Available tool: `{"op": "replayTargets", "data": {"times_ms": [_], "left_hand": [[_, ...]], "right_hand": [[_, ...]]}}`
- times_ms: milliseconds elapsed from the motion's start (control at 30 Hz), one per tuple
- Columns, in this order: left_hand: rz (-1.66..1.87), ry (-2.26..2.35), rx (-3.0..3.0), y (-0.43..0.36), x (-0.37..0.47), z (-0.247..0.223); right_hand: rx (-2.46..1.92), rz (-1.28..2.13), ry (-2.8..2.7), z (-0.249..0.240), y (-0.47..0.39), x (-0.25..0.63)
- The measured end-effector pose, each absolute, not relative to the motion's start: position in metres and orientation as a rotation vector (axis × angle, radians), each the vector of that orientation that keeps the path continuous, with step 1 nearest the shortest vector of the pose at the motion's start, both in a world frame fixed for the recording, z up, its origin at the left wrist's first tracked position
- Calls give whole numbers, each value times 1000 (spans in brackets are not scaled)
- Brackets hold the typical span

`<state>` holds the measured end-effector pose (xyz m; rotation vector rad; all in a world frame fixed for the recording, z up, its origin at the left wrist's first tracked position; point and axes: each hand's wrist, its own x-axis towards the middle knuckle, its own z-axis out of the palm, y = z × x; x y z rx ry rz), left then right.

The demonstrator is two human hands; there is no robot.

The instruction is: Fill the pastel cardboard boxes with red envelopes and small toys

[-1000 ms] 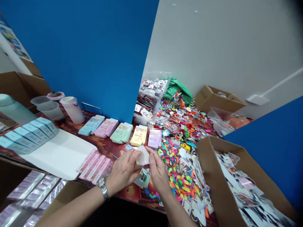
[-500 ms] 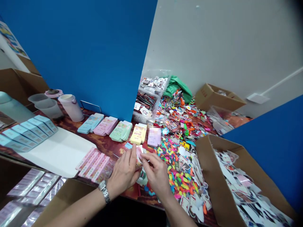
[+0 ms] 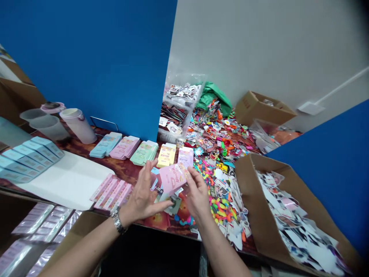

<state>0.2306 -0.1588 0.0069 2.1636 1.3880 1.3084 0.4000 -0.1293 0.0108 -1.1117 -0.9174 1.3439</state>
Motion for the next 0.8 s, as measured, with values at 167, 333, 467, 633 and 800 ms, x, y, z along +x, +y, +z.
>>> {"op": "replayTargets", "data": {"times_ms": [167, 333, 467, 633, 800], "left_hand": [[1324, 1228, 1751, -161, 237, -12], [1259, 1420, 1637, -164, 221, -16], [1204, 1464, 1612, -165, 216, -18], [1191, 1529, 1593, -166, 220, -26], [1225, 1680, 1823, -165, 214, -36]], "right_hand": [[-1073, 1601, -1133, -3, -143, 396], [-1492, 834, -2224, -36, -149, 438], [-1689, 425, -2551, -59, -156, 450], [-1664, 469, -2413, -69, -160, 445], [-1349, 844, -1867, -33, -149, 465]]}}
